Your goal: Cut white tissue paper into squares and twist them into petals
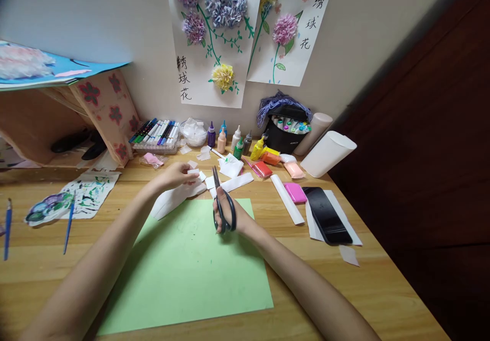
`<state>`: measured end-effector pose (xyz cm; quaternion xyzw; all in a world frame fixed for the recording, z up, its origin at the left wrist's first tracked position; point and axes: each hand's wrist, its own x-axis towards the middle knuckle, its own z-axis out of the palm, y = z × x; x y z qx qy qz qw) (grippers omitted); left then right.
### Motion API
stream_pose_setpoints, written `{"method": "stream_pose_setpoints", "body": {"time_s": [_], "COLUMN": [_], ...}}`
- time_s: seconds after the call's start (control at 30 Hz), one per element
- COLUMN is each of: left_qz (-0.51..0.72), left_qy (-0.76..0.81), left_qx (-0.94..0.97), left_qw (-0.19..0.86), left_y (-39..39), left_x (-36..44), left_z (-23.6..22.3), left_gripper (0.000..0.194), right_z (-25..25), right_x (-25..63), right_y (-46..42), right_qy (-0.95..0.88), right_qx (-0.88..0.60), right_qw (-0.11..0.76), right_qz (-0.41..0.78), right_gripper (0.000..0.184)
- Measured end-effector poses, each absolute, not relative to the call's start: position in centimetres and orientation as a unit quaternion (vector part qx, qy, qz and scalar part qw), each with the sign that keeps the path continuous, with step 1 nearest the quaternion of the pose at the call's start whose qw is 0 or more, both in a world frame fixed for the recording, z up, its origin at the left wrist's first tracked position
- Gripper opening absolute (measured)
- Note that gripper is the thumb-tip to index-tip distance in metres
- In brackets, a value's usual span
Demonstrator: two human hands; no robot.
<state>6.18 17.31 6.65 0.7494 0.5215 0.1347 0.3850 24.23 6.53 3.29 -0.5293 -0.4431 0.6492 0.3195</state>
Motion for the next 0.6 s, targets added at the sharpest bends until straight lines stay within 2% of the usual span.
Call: {"method": "stream_pose_setpoints", "body": {"time_s": [0.13, 0.17, 0.33, 0.47, 0.6], "left_qz": [0.189, 0.202, 0.133, 0.098, 0.077], "left_qy": [0.59, 0.578, 0.471, 0.477, 0.489], "left_qx": [0.768, 0.777, 0.856, 0.857, 0.845], "left_qw": [0.166, 0.146, 0.167, 0.168, 0.2], "left_y": [16.9, 16.7, 16.1, 16.4, 16.4], "left_x": [7.7, 8.6, 14.5, 17.6, 18.1], "left_z": [5.5, 5.4, 4.6, 3.6, 3.6], "left_gripper": [0.03, 0.032, 0.032, 0.033, 0.022], "right_z": [5.0, 5.7, 8.8, 10.1, 10.7], "right_x": [26.1, 26.7, 29.2, 30.6, 31.4], "right_y": [8.2, 8.6, 9.2, 8.7, 8.5], "right_qy": [-0.408, -0.402, -0.395, -0.416, -0.424], "right_qx": [-0.537, -0.539, -0.547, -0.547, -0.555], "right_qw": [0.403, 0.418, 0.479, 0.498, 0.502], "right_qz": [0.619, 0.611, 0.562, 0.529, 0.511], "right_gripper": [0.073, 0.073, 0.073, 0.072, 0.073]}}
